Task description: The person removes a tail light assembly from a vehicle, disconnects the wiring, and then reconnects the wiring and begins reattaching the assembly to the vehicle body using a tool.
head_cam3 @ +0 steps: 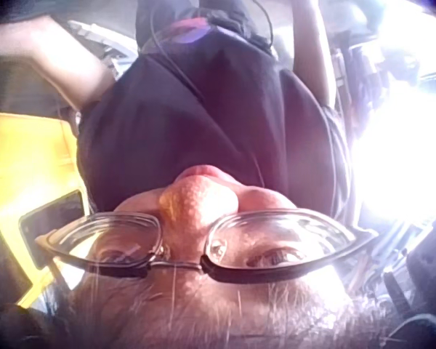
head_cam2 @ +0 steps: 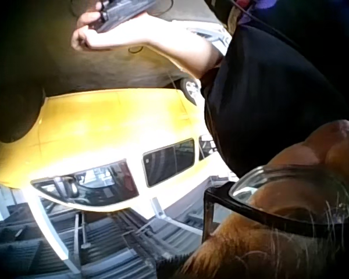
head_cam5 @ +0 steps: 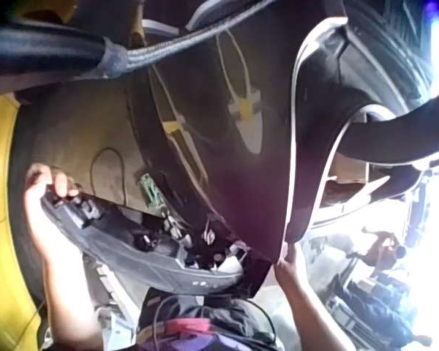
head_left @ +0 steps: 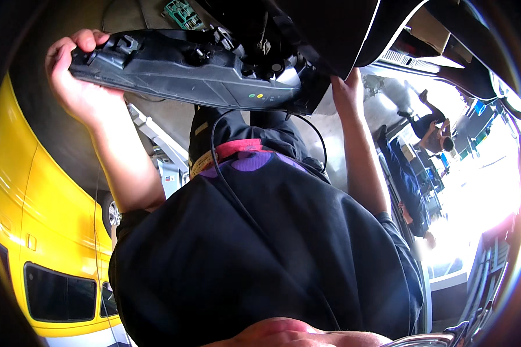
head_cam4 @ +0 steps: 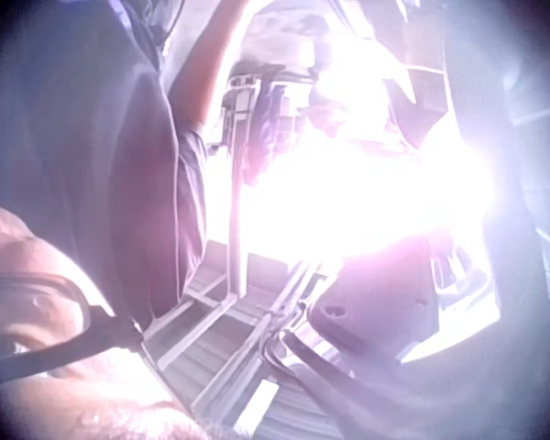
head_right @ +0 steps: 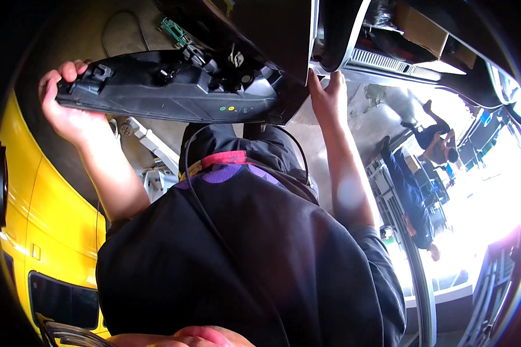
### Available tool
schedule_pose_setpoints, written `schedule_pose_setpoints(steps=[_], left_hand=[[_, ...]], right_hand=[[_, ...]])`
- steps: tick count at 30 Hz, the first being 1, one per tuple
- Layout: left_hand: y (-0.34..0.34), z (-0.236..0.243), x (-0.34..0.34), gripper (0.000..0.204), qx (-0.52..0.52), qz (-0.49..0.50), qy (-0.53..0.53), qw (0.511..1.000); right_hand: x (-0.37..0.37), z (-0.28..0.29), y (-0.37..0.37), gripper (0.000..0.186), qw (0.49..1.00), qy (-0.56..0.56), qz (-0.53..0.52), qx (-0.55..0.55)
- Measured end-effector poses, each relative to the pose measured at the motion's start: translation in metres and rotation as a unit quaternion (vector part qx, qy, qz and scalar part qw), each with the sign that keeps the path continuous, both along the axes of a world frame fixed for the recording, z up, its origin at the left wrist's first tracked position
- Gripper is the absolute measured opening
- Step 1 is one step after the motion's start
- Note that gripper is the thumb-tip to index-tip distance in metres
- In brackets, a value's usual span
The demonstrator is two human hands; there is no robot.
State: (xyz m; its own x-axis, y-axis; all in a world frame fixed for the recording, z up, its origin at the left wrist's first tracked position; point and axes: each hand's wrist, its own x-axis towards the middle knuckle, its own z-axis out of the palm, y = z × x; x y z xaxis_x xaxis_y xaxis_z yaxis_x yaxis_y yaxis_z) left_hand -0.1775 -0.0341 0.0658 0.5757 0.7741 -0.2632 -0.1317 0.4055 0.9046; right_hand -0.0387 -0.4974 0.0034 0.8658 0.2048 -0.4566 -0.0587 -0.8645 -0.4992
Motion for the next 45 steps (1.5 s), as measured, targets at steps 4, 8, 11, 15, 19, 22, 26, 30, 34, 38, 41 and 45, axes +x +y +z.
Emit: schedule_pose_setpoints(steps=[4,8,11,15,19,22,26,30,34,38,41,45], left_hand=[[0.005,0.001,-0.014,0.012,0.001,-0.037,-0.025,0.999],[0.009,-0.005,-0.013,0.015,0.03,-0.094,-0.09,0.991],[0.008,-0.001,-0.017,0.019,0.026,-0.148,-0.099,0.984],[0.005,0.012,-0.017,0.02,0.027,-0.19,-0.111,0.975],[-0.006,0.02,-0.01,0.023,0.041,-0.183,-0.127,0.974],[-0.008,0.023,-0.01,0.023,0.062,-0.19,-0.123,0.972],[-0.007,0.021,-0.015,0.021,0.071,-0.185,-0.128,0.972],[0.021,0.005,-0.032,0.018,0.019,-0.176,-0.128,0.976],[0.029,-0.016,-0.013,0.018,-0.032,-0.184,-0.151,0.971],[0.034,-0.017,0.018,0.019,-0.062,-0.141,-0.063,0.986],[0.057,-0.033,0.022,0.021,-0.111,-0.183,-0.038,0.976],[0.055,-0.035,0.035,0.022,-0.087,-0.177,0.016,0.98]], right_hand=[[0.002,0.05,0.033,0.044,0.99,0.053,0.023,-0.13],[-0.011,0.07,0.046,0.047,0.996,0.024,0.089,0.012],[0.001,0.075,0.059,0.054,0.987,0.103,0.12,0.02],[0.001,0.069,0.085,0.048,0.974,0.129,0.184,0.034],[0.007,0.035,0.086,0.041,0.965,0.066,0.202,0.151],[0.013,0.039,0.093,0.038,0.956,0.124,0.195,0.183],[0.007,0.04,0.085,0.039,0.961,0.258,0.045,0.086],[-0.014,0.004,0.032,0.033,0.993,0.034,0.013,0.114],[-0.032,-0.018,0.0,0.025,0.982,-0.089,-0.13,0.106],[-0.035,-0.049,-0.02,0.053,0.711,0.167,-0.545,0.412],[-0.041,-0.045,-0.008,0.087,0.58,0.322,-0.577,0.476],[-0.058,-0.045,-0.009,0.089,0.485,0.41,-0.472,0.611]])
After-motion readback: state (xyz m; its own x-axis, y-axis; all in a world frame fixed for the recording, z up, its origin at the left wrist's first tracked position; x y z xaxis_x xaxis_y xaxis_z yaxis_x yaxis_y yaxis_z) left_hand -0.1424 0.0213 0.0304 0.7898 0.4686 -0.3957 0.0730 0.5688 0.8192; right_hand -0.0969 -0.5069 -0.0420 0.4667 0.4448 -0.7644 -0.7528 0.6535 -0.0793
